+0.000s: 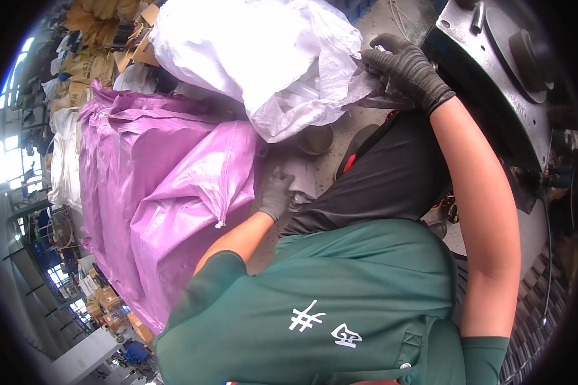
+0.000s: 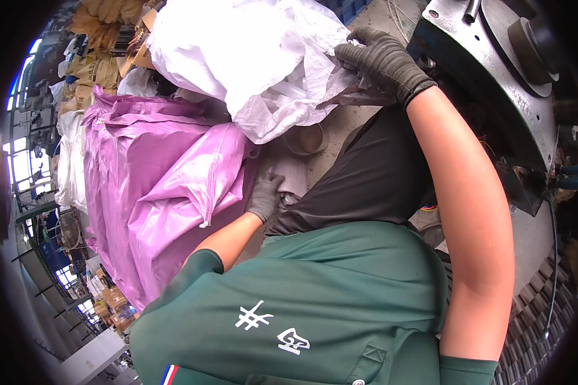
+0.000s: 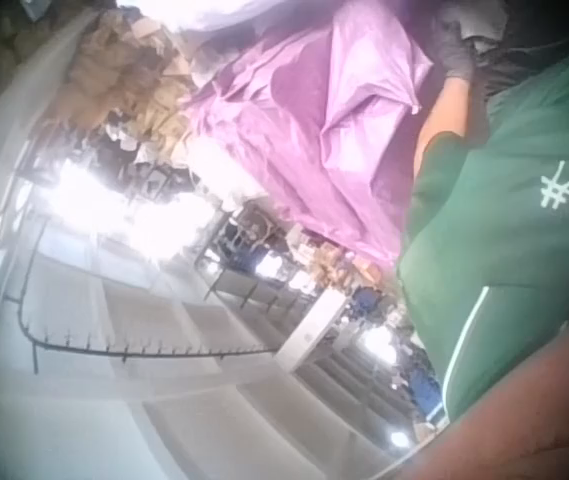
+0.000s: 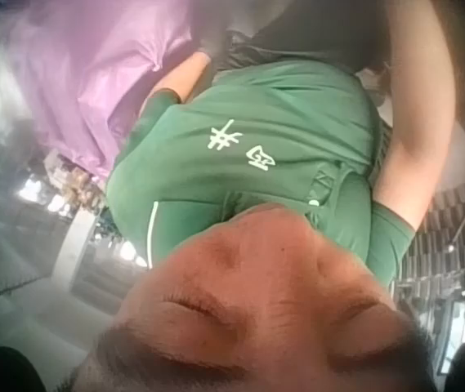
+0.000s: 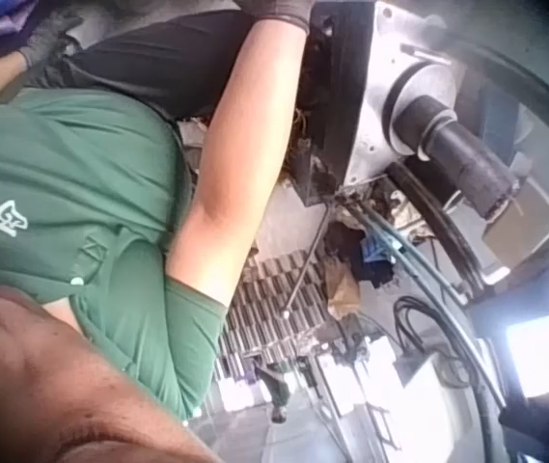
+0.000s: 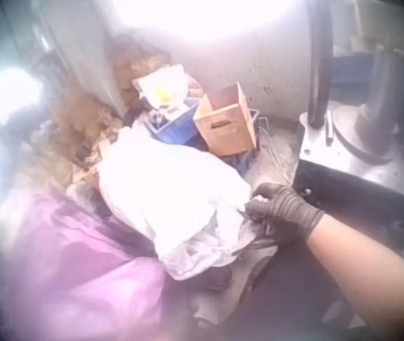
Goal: The person inserts motor stators into metal cylindrical casings using a hydraulic press. They place a casing into the machine, align a stator with the opening, and operate the press lever to drive the stator into the housing.
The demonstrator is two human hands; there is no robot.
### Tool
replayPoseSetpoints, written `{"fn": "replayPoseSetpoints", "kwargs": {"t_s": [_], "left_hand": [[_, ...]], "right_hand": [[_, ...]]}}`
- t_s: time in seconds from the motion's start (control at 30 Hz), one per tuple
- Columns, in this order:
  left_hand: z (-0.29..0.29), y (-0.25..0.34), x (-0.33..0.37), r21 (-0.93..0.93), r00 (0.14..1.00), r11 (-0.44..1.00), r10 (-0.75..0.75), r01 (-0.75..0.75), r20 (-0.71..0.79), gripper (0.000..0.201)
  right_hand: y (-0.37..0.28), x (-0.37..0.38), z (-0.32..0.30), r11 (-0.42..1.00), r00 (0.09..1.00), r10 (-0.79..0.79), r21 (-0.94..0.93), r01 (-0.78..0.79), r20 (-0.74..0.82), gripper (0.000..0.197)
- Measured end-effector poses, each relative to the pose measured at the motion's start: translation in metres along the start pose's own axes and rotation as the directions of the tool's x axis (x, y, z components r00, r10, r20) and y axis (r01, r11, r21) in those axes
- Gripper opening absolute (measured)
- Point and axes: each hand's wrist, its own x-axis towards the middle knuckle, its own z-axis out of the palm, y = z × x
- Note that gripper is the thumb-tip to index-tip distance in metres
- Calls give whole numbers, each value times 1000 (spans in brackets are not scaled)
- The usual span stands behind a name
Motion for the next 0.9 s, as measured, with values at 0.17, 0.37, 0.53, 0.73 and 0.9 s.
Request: {"fn": "replayPoseSetpoints", "kwargs": {"t_s": [0.17, 0.37, 0.53, 0.73, 0.9], "left_hand": [[-22, -14, 38, -204, 902, 976, -20, -77, -431, 22], [-32, 5, 45, -329, 985, 938, -144, 106, -93, 49], [27, 16, 67, -515, 920, 831, -347, 211, -183, 84], [74, 13, 104, -770, 821, 499, -569, 398, 55, 63], [117, -48, 113, -787, 962, 592, -273, 175, 8, 34]], "right_hand": [[44, 13, -8, 837, 869, -494, -290, 464, -36, 49], [6, 4, 4, 999, 996, 22, -39, -25, -81, 46], [5, 8, 7, 999, 999, 12, -37, -13, -32, 46], [10, 2, 2, 1000, 999, -1, 5, 2, -52, 37], [19, 11, 0, 963, 971, -238, -123, 241, 37, 38]]}}
